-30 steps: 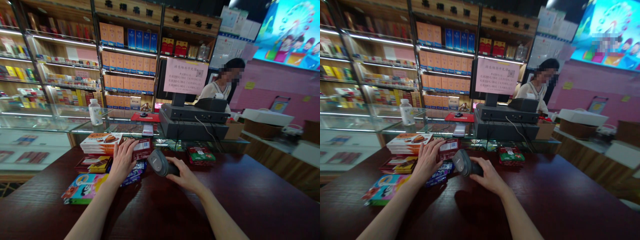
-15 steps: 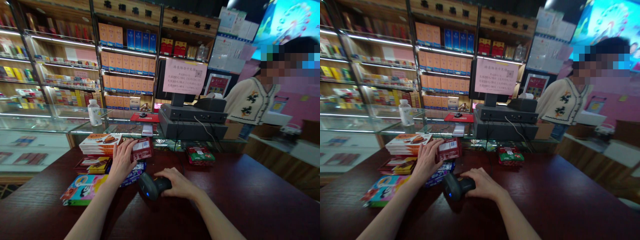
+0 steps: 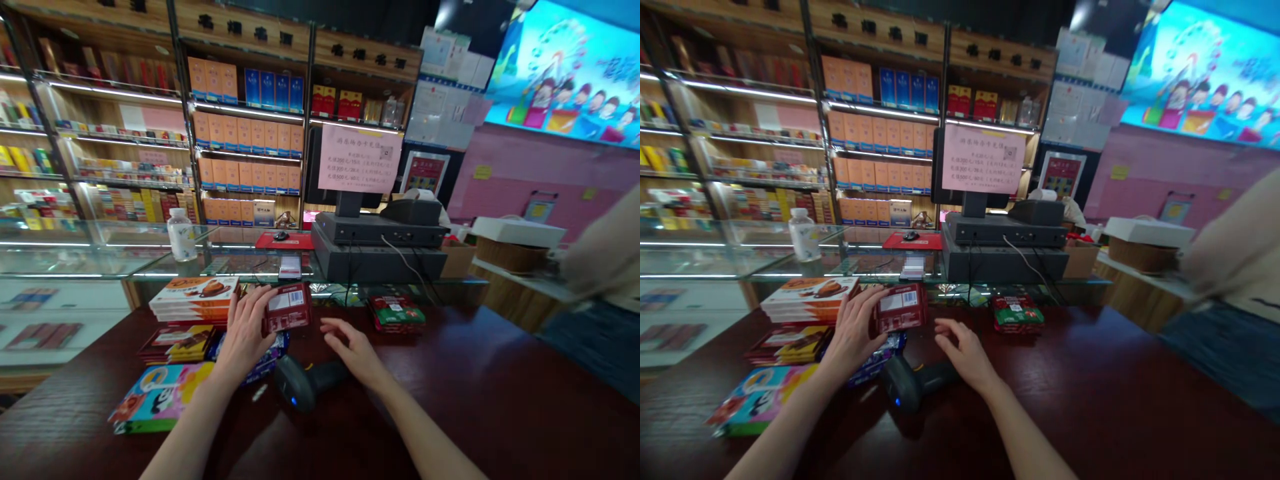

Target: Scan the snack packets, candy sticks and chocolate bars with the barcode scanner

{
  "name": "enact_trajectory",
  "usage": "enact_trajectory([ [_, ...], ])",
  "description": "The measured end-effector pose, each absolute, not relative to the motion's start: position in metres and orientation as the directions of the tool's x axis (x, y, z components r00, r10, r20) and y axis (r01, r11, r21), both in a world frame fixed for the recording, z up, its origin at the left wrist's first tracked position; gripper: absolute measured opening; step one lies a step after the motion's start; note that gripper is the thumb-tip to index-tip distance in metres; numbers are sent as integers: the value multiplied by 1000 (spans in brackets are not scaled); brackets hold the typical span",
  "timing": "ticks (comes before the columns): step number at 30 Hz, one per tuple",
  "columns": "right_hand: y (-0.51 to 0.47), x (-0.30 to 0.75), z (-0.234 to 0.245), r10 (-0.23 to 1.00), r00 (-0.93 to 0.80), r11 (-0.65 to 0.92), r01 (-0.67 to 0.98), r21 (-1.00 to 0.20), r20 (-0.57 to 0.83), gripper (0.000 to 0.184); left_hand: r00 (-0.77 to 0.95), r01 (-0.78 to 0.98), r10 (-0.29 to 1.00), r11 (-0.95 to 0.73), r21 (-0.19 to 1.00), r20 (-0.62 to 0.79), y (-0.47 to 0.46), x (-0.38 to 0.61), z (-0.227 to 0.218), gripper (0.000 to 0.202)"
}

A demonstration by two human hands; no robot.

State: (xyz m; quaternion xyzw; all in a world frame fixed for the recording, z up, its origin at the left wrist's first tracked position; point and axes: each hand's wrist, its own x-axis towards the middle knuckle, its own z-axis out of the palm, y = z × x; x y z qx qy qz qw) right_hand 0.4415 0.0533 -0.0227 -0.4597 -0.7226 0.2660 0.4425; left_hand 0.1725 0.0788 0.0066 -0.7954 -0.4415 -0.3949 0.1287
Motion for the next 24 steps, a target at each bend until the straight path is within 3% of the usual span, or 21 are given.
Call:
enact_trajectory([
  [4, 66, 431, -29, 923, -20, 381, 195, -904, 385, 47, 360, 777, 558, -623, 91, 748, 77, 177, 7, 74],
  [8, 72, 420, -26, 935, -2, 356, 15, -934, 356, 55, 396, 751, 549, -655, 84, 736, 74, 181, 8, 74],
  [18, 67, 421, -19, 951, 17, 310, -67, -948, 310, 33, 470, 681, 583, -717, 149, 662, 72, 184, 7, 79],
  [24, 63, 424, -17, 950, 47, 313, -66, -948, 310, 33, 355, 637, 570, -727, 255, 741, 81, 183, 0, 77],
])
